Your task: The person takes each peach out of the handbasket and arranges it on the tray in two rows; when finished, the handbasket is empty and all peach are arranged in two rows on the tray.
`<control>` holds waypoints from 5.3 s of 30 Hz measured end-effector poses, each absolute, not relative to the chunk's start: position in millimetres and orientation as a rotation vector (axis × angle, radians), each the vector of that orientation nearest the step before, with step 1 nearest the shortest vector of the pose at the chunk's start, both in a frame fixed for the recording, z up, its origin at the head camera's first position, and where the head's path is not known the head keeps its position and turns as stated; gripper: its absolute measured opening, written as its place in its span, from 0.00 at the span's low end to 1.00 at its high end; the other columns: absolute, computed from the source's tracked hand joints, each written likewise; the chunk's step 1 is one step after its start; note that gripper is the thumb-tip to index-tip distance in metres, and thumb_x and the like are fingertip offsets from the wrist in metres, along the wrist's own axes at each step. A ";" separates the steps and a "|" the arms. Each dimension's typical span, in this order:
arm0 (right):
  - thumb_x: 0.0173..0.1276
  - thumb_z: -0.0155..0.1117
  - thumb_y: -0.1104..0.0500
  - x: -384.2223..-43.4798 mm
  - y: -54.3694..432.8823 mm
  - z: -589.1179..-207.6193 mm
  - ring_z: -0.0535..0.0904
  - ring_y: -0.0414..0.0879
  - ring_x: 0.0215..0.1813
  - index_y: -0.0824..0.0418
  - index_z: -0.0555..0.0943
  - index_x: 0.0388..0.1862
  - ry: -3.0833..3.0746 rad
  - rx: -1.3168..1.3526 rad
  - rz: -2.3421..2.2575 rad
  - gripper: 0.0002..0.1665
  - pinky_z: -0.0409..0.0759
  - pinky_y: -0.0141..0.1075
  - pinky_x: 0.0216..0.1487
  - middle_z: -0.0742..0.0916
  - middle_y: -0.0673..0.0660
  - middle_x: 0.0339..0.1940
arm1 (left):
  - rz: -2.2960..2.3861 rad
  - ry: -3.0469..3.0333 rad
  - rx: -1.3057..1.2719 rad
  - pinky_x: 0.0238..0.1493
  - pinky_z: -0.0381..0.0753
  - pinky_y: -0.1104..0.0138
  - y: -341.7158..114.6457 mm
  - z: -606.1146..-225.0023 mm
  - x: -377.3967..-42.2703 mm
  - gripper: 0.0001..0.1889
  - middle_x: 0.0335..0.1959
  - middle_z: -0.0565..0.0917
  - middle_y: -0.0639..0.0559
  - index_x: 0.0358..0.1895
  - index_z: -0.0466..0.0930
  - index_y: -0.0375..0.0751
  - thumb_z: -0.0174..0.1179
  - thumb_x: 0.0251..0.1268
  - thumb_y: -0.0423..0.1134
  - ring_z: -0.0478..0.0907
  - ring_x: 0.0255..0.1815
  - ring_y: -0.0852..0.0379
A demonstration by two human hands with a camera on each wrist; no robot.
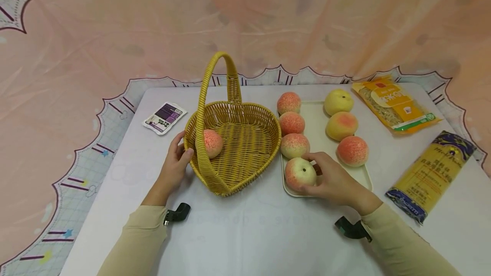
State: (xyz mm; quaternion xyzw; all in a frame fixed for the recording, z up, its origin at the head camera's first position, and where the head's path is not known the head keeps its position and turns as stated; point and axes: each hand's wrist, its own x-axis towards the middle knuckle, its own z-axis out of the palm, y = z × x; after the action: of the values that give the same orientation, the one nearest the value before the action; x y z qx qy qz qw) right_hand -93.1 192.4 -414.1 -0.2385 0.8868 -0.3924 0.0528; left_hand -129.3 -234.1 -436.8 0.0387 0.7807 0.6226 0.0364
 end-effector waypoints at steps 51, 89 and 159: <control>0.61 0.77 0.51 -97.4 197.2 -400.9 0.79 0.55 0.58 0.67 0.68 0.69 2.650 -0.638 -1.194 0.44 0.77 0.54 0.56 0.78 0.62 0.65 | 1.895 2.412 0.129 0.71 0.53 0.44 -234.0 -436.0 -129.0 0.34 0.74 0.59 0.28 0.81 0.39 0.45 0.45 0.80 0.42 0.59 0.73 0.38; 0.61 0.75 0.52 -150.1 87.1 -340.5 0.73 0.49 0.59 0.64 0.70 0.69 2.554 -1.020 -1.222 0.41 0.73 0.44 0.60 0.79 0.56 0.59 | 1.880 2.416 0.117 0.71 0.53 0.43 -235.4 -434.5 -128.2 0.34 0.74 0.58 0.28 0.81 0.40 0.45 0.45 0.80 0.41 0.59 0.73 0.37; 0.68 0.69 0.49 -192.5 -4.0 -384.6 0.71 0.48 0.68 0.61 0.65 0.74 2.401 -0.931 -0.977 0.41 0.69 0.38 0.66 0.74 0.58 0.70 | 1.904 2.391 0.080 0.71 0.56 0.46 -231.6 -430.5 -126.7 0.33 0.74 0.59 0.29 0.81 0.40 0.46 0.44 0.81 0.39 0.60 0.72 0.39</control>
State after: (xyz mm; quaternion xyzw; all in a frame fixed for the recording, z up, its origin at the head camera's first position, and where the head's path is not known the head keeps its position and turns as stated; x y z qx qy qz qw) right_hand -192.5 -4.0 -384.6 -0.3317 0.8554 -0.3482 0.1925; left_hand -126.7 -231.6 -430.5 0.0261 0.7812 0.6223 0.0421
